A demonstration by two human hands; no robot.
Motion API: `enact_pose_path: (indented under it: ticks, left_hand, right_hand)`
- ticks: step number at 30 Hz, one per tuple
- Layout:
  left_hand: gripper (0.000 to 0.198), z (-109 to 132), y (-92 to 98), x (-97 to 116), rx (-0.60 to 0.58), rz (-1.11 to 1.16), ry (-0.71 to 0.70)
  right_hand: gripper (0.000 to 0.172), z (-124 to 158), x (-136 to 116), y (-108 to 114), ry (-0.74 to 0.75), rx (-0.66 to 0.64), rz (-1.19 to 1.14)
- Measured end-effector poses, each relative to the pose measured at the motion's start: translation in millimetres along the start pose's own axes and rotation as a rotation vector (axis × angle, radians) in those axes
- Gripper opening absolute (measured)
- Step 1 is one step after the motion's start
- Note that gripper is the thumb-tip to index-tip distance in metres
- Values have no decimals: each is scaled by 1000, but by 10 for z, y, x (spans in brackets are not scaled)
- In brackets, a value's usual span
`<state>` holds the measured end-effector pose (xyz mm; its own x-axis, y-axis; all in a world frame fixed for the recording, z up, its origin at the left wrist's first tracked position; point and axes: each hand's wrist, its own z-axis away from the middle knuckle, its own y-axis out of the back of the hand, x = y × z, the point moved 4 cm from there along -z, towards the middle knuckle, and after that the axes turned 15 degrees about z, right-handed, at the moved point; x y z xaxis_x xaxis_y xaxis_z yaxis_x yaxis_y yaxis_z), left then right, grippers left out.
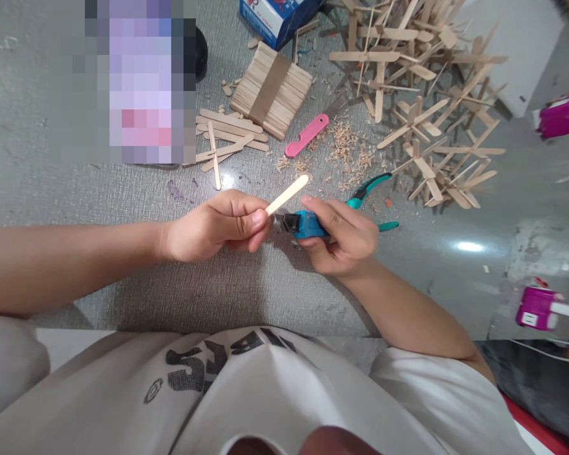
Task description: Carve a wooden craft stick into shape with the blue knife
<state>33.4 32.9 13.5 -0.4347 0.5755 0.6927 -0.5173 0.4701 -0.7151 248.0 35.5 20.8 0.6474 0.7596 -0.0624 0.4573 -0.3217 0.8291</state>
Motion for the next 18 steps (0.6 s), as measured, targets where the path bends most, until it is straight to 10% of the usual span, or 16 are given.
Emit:
enact_pose_path:
  ticks: [18]
  left_hand:
    - [71, 49, -39, 57, 40, -361, -161]
  right_hand:
    - [53, 0, -83, 96, -27, -119, -25]
